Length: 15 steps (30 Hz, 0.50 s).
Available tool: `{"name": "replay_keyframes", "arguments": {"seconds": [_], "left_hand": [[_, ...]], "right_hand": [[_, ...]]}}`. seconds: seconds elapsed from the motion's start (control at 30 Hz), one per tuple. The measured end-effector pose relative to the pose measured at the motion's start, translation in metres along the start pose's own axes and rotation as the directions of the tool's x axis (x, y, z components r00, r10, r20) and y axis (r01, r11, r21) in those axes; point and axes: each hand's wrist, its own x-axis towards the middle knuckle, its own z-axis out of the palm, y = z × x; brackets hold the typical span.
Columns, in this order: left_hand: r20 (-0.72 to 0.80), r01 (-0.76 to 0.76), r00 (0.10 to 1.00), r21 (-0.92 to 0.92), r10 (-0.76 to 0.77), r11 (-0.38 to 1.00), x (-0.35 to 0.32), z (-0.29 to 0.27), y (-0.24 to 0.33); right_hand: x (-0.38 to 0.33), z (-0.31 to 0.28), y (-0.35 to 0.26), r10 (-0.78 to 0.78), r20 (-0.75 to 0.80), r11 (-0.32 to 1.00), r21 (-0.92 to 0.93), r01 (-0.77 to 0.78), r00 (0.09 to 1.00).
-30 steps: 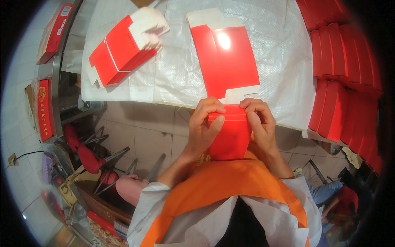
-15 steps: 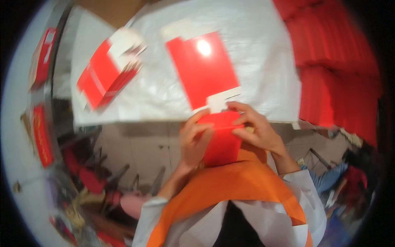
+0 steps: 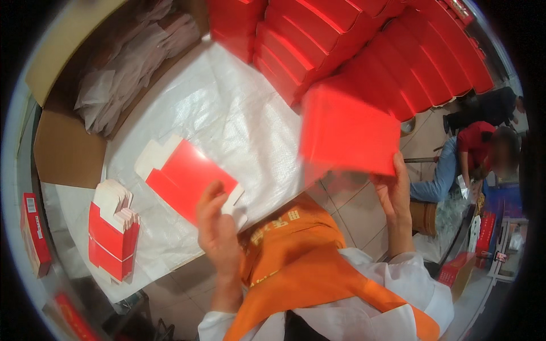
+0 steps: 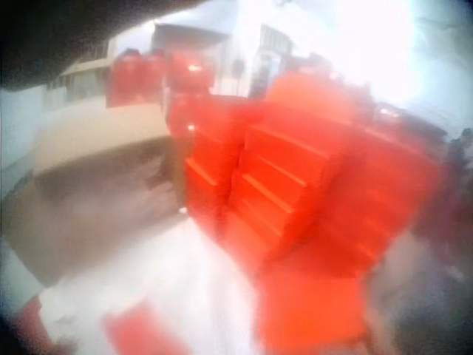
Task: The person folds flat red cardboard pieces into small rectangular boxes. They repeatedly pick up a flat piece, fold the sides, and tuck the flaps to form a box, then place the finished box on a stack to the right.
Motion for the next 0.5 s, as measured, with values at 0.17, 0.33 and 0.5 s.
{"name": "replay_keyframes", "arguments": {"seconds": [0.17, 0.33, 0.5], "left_hand": [[0.021, 0.163, 0.987, -0.064, -0.162, 0.985, -0.015, 0.015, -0.005], [-0.232, 0.142, 0.966, 0.114, -0.113, 0.983, -0.05, -0.017, -0.021], [-0.617, 0.461, 0.758, 0.278, -0.21, 0.843, -0.175, -0.087, -0.041]], "right_hand": [[0.033, -0.038, 0.018, 0.176, 0.032, 0.984, -0.02, -0.175, 0.984], [0.035, -0.032, 0.039, 0.294, 0.128, 0.946, -0.183, -0.269, 0.947], [-0.008, -0.002, 0.092, 0.422, 0.366, 0.874, -0.409, -0.264, 0.829]]}}
